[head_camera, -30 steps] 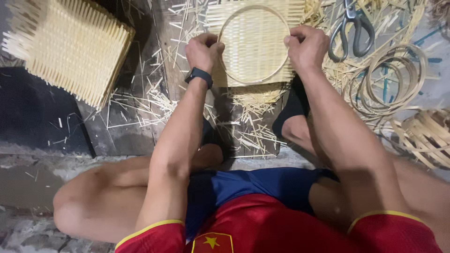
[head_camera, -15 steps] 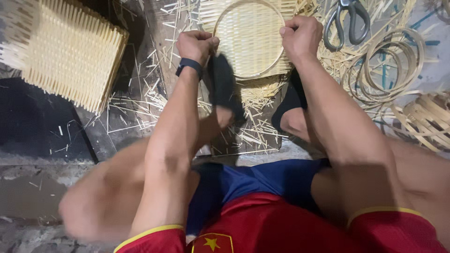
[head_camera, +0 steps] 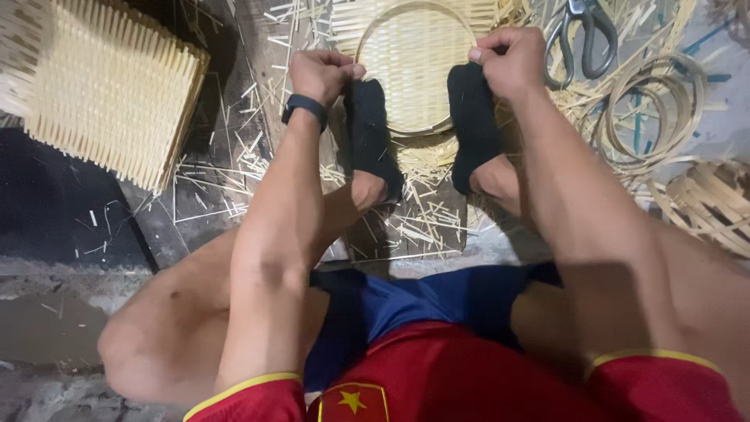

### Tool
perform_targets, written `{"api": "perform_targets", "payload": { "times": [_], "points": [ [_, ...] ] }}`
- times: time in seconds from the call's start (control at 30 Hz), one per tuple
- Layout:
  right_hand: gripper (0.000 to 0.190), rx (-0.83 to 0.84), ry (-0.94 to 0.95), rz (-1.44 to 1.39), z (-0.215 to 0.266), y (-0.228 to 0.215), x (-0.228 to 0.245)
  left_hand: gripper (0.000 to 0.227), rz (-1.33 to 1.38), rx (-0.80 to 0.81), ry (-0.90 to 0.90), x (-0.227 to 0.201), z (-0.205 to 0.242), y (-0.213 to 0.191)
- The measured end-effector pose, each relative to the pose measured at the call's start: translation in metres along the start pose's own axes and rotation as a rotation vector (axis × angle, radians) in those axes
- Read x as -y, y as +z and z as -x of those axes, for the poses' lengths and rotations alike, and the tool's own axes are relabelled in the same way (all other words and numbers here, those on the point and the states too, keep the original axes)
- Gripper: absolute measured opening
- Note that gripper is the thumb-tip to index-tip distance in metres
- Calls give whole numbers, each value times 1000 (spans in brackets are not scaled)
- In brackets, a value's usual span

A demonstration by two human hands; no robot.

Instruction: The person sits on the floor and repeatedly places a woven bamboo tray on a wooden block, then uses shears to trim the protruding edges. After each trim, the tray is removed and stacked with others.

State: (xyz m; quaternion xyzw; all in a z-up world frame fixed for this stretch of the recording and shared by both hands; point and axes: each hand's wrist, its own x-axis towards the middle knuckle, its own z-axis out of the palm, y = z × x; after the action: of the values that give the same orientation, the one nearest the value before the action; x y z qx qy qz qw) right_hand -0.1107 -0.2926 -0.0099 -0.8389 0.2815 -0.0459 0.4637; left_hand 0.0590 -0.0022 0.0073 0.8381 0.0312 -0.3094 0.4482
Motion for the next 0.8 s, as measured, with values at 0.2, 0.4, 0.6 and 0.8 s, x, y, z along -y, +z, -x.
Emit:
{"api": "perform_targets", "payload": {
  "times": [0.2, 0.4, 0.6, 0.8],
  "points": [
    [74, 92, -88, 296, 36, 4, 73, 28, -487, -112, 780, -44, -7, 19],
    [96, 366, -721, 925, 59, 64, 99, 25, -271, -8, 887, -52, -36, 59],
    [93, 285, -817, 963, 65, 72, 78, 24, -279, 4, 747, -29, -50, 69],
    [54, 518, -543, 539, 2, 32, 91, 30, -166, 53, 662, -45, -59, 67]
  ]
}}
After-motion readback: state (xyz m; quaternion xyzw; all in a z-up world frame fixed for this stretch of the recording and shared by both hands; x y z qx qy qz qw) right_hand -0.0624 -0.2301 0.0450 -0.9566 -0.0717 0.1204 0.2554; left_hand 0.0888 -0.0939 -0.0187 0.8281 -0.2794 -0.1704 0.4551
